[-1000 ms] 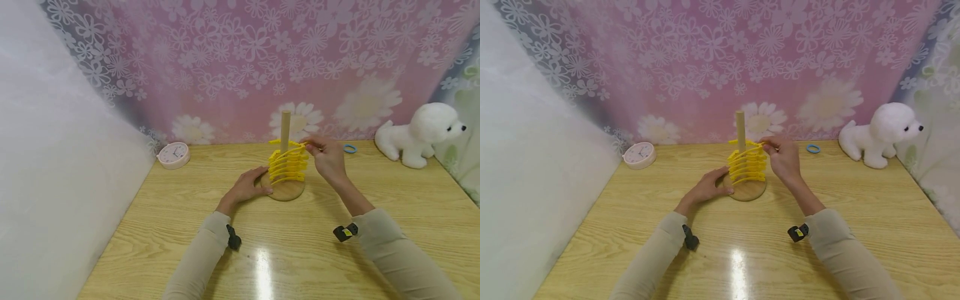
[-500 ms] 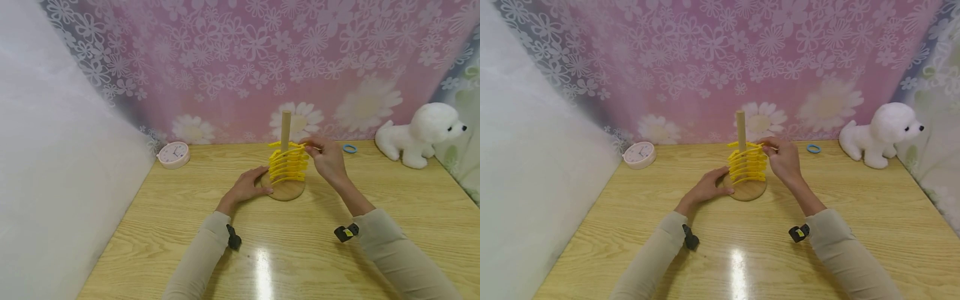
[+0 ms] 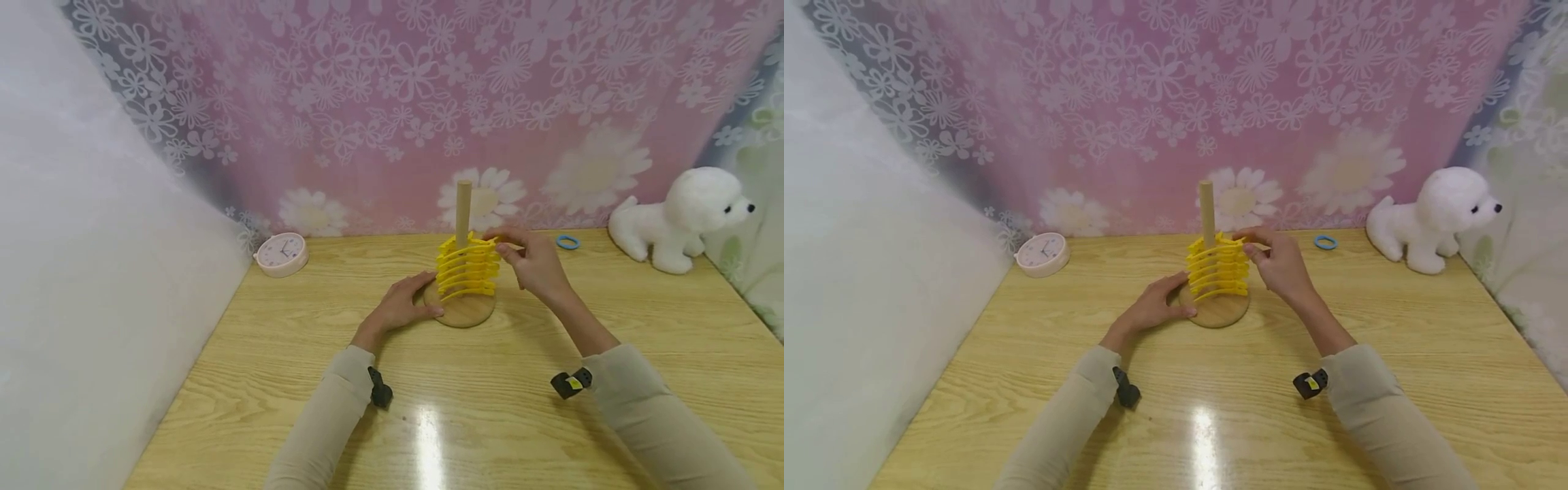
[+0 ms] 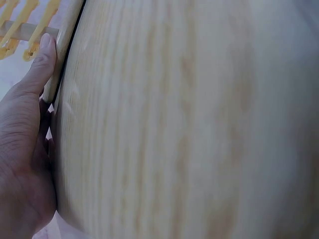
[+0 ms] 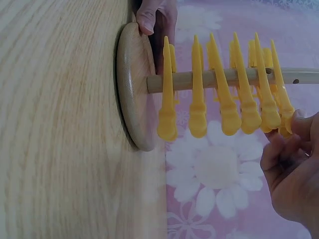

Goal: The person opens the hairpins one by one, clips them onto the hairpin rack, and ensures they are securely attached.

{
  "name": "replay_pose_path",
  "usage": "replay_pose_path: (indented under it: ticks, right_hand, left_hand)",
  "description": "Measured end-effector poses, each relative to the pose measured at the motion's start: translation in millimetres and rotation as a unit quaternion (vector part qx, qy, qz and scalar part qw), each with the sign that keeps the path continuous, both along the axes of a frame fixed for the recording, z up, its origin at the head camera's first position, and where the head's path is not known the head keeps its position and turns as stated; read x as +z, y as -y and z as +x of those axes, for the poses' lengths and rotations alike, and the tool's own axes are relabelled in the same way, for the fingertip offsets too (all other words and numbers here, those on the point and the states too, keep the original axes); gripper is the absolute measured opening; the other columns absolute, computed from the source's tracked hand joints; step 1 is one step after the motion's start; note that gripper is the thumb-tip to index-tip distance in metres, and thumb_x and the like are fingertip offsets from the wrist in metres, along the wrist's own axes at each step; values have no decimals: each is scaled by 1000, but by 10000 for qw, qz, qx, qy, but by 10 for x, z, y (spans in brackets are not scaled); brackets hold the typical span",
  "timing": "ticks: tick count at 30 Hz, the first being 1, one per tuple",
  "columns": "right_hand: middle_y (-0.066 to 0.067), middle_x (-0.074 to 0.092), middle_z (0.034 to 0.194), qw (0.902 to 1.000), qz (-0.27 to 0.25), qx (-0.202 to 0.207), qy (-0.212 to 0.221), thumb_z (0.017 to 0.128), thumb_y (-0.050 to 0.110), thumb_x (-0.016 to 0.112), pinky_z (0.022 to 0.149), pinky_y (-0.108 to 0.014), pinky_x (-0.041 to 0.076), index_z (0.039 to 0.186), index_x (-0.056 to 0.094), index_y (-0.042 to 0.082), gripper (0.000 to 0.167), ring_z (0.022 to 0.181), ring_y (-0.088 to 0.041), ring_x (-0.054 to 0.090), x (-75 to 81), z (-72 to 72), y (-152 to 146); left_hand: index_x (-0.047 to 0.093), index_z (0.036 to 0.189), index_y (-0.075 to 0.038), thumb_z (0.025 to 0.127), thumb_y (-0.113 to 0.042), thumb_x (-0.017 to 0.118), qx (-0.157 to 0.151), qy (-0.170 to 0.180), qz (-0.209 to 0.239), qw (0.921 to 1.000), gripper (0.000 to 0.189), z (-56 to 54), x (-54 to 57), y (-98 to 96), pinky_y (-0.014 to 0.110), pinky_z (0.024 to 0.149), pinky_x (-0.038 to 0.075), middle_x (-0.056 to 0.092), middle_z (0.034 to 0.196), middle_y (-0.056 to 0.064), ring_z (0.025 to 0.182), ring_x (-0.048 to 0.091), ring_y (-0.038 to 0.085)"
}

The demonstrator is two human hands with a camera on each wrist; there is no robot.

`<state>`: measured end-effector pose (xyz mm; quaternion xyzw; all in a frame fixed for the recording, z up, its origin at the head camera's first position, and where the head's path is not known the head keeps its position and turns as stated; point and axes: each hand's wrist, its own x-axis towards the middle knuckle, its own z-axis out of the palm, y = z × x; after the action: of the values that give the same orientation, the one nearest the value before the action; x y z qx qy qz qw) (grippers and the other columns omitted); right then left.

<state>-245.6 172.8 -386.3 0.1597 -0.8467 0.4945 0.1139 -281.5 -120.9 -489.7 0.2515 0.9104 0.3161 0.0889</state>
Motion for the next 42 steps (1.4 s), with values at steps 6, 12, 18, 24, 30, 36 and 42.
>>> replay_pose_path:
  ticks: [6, 12, 18, 24, 30, 36, 42]
  right_hand:
    - [-15, 63, 138, 9978, -460, 477, 89, 111, 18, 53, 45, -36, 51, 140, 65, 14, 32, 39, -24, 48, -37, 1, -25]
    - [-16, 62, 137, 9952, -678, 709, 53, 111, 17, 53, 46, -38, 53, 144, 61, 11, 35, 44, -23, 49, -49, 8, -35]
    - [-11, 64, 137, 9949, -856, 507, 194, 111, 26, 52, 50, -38, 54, 144, 62, 13, 37, 50, -29, 51, -59, 71, -137]
    - [0, 64, 135, 9937, -997, 431, 261, 112, 26, 50, 53, -37, 57, 148, 59, 11, 40, 52, -31, 53, -115, 180, -347]
    - [4, 68, 136, 9938, -1011, 357, 280, 113, 25, 47, 53, -36, 56, 150, 56, 9, 41, 52, -28, 55, -212, 336, -645]
    - [5, 69, 133, 9962, -697, 247, 455, 114, 25, 45, 54, -36, 57, 146, 59, 8, 39, 53, -30, 57, -263, 502, -880]
    - [18, 65, 127, 9983, 39, 185, 543, 114, 23, 45, 64, -32, 61, 145, 59, 7, 37, 67, -27, 67, -334, 665, -1177]
  left_hand:
    - [30, 164, -39, 92, -61, 72, 5, 8, 29, 10000, 86, -6, -2, -4, 54, 127, 16, 27, 171, -4, 159, 20, 26]
    - [29, 164, -41, 92, -61, 71, 15, 27, -13, 10000, 86, 2, 2, -10, 53, 127, 16, 27, 171, -4, 159, 20, 25]
    - [30, 164, -38, 92, -61, 71, -70, 10, -1, 10000, 86, -18, 2, -62, 54, 127, 17, 28, 171, -4, 158, 21, 26]
    - [30, 164, -39, 92, -62, 71, -185, 36, 13, 9998, 86, -41, -3, -134, 54, 127, 17, 27, 171, -5, 159, 20, 26]
    - [27, 165, -40, 93, -63, 69, -369, 25, 6, 9993, 86, -76, -28, -161, 55, 127, 16, 26, 172, -5, 159, 19, 26]
    - [22, 167, -35, 97, -61, 64, -413, -1, -237, 9989, 86, -30, 0, -31, 47, 129, 5, 22, 173, -4, 160, 14, 19]
    - [18, 169, -23, 104, -63, 50, -371, -418, -940, 9940, 83, 168, 93, 120, 49, 128, -7, 22, 173, 0, 161, 12, 19]
